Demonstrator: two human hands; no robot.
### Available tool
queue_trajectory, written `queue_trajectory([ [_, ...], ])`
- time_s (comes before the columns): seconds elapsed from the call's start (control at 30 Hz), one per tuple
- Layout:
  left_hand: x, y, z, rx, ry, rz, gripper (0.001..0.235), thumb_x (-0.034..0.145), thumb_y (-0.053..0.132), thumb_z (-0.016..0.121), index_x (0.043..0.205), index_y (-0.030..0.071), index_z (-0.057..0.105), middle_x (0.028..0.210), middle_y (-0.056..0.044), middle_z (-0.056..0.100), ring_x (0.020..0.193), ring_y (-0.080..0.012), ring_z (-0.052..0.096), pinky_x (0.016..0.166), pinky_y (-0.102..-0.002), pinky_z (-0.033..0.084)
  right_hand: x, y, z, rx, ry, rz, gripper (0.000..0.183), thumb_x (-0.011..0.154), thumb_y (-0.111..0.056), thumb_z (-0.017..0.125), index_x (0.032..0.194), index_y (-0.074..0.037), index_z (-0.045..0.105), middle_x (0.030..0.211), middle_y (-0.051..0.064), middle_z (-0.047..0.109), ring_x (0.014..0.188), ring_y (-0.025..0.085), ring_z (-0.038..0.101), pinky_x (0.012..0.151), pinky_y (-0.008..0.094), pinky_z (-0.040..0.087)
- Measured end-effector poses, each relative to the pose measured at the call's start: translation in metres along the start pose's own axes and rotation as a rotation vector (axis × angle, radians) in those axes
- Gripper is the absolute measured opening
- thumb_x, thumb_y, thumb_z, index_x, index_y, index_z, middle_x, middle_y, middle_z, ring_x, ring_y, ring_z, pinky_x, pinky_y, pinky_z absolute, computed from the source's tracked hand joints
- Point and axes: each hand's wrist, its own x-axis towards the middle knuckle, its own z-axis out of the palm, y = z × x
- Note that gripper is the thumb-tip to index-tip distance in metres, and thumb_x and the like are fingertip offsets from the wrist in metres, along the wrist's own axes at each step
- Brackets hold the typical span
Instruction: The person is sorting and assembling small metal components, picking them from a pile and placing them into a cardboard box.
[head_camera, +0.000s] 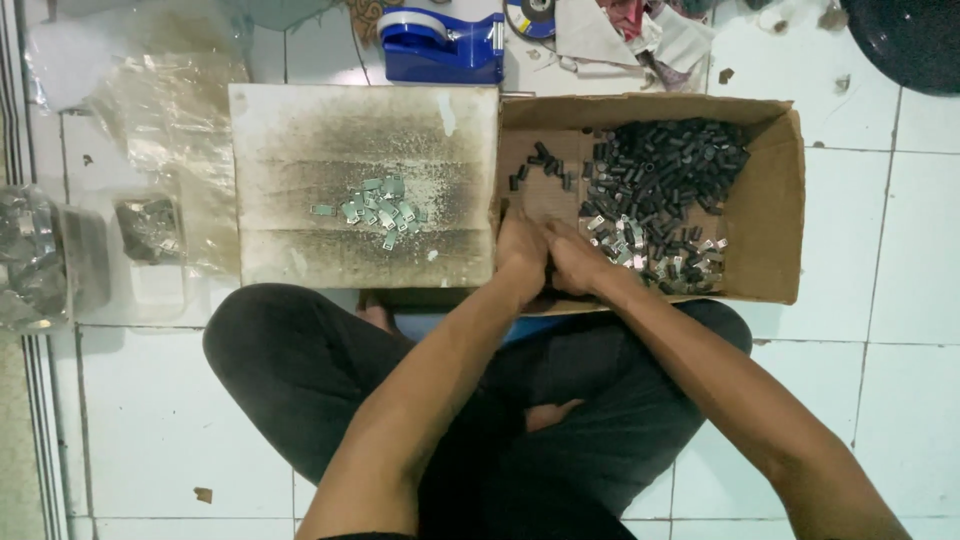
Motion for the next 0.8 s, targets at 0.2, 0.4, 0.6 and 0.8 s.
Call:
queue_trajectory([
  [0.2, -0.022, 0.016, 0.003, -0.139, 0.02, -0.033, 0.059, 0.101, 0.038, 0.054, 0.149, 0.006, 0.045, 0.144, -0.011, 0.054, 0.132, -0.0289, 0.047, 0.106, -0.04, 0.032, -0.008, 0.012, 0.002, 0.158, 0.02, 0.032, 0.06, 0.076, -0.004, 0.064, 0.136, -0.004, 0.063, 0.135, 0.024, 0.063, 0.13, 0.047, 0.057, 0.108, 0.058, 0.049],
  [0.4, 0.039, 0.055, 0.041, -0.642, 0.053, -0.225, 0.073, 0.095, 0.021, 0.068, 0.15, -0.008, 0.031, 0.152, -0.027, 0.043, 0.136, -0.0369, 0.05, 0.108, -0.042, 0.048, 0.003, 0.031, 0.029, 0.115, 0.016, 0.164, 0.035, 0.08, -0.026, 0.068, 0.112, -0.015, 0.076, 0.114, 0.014, 0.076, 0.116, 0.038, 0.068, 0.097, 0.051, 0.057],
  [0.6, 0.033, 0.055, 0.036, -0.37, -0.018, -0.11, 0.068, 0.099, 0.028, 0.061, 0.155, -0.003, 0.038, 0.154, -0.021, 0.048, 0.141, -0.0373, 0.045, 0.115, -0.049, 0.039, 0.009, 0.058, 0.046, 0.055, 0.011, 0.179, 0.028, 0.079, -0.02, 0.067, 0.099, -0.005, 0.079, 0.101, 0.024, 0.076, 0.104, 0.046, 0.071, 0.087, 0.057, 0.058],
  [0.8, 0.038, 0.057, 0.037, -0.397, 0.17, -0.152, 0.016, 0.095, 0.018, 0.058, 0.103, 0.014, 0.072, 0.098, -0.004, 0.07, 0.095, -0.0193, 0.065, 0.078, -0.032, 0.05, -0.017, 0.005, 0.009, 0.165, 0.015, 0.226, 0.034, 0.085, -0.02, 0.059, 0.109, -0.003, 0.076, 0.106, 0.026, 0.075, 0.111, 0.045, 0.068, 0.091, 0.058, 0.057],
])
